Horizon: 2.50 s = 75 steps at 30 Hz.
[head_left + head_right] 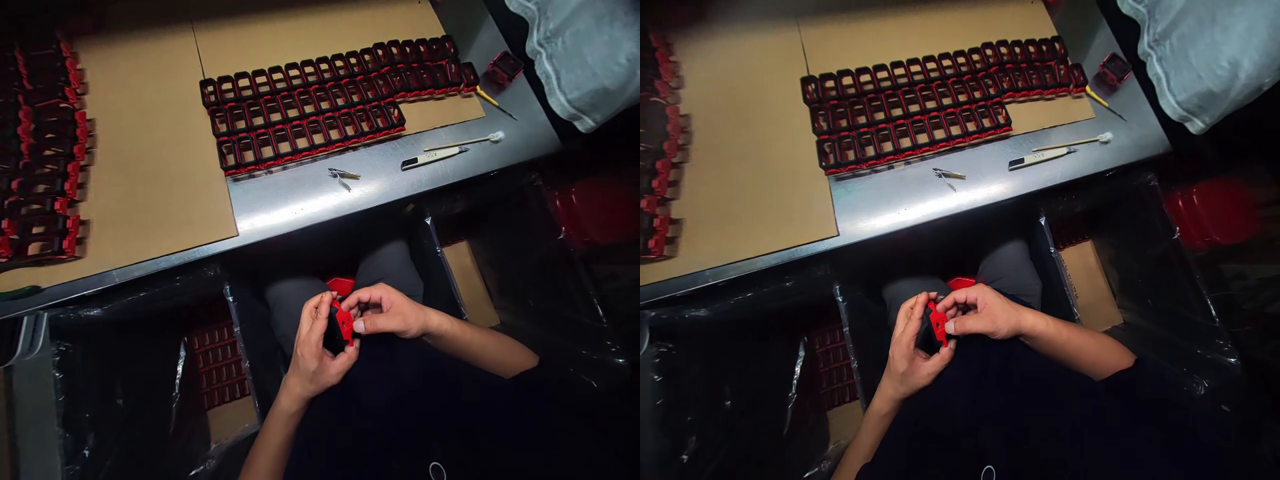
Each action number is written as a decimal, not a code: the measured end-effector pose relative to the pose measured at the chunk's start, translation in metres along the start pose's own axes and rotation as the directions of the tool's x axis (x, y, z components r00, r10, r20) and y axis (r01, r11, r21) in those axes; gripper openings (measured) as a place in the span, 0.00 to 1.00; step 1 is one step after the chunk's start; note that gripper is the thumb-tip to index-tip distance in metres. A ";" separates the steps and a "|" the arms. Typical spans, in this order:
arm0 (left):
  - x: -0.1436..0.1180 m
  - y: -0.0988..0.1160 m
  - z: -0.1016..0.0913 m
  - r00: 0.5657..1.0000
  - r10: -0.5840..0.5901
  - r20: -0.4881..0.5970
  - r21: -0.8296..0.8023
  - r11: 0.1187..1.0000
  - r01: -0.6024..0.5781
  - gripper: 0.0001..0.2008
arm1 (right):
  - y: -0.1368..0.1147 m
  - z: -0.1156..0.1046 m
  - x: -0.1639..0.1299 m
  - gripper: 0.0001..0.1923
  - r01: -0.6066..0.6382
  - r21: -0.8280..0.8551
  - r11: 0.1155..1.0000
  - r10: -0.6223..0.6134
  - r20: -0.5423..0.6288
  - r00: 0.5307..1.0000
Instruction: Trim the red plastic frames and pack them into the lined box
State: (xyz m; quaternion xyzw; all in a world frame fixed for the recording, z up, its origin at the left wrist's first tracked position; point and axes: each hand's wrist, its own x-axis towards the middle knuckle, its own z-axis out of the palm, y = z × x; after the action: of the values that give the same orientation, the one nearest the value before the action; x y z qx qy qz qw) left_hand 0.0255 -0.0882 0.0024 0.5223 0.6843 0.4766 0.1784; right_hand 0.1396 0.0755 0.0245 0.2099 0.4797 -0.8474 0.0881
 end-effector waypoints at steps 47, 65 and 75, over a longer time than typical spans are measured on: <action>0.010 0.020 -0.005 0.976 -0.066 -0.208 0.151 0.984 0.099 0.38 | 0.004 0.001 0.002 0.09 0.480 -0.577 0.661 -0.609 -0.038 0.792; 0.008 0.012 -0.005 0.960 0.145 -0.240 0.261 0.962 -0.080 0.50 | 0.004 0.002 0.002 0.32 -0.030 0.247 0.968 0.015 0.059 0.998; 0.007 0.003 -0.002 0.947 0.204 -0.248 0.266 0.954 -0.135 0.53 | -0.005 0.009 -0.007 0.30 0.197 -0.176 0.964 -0.208 -0.041 0.977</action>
State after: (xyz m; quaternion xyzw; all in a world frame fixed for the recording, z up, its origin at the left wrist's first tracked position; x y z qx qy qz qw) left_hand 0.0234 -0.0830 0.0078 0.5269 0.7083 0.4692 -0.0257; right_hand 0.1413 0.0700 0.0354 0.1764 0.5721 -0.8010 0.0044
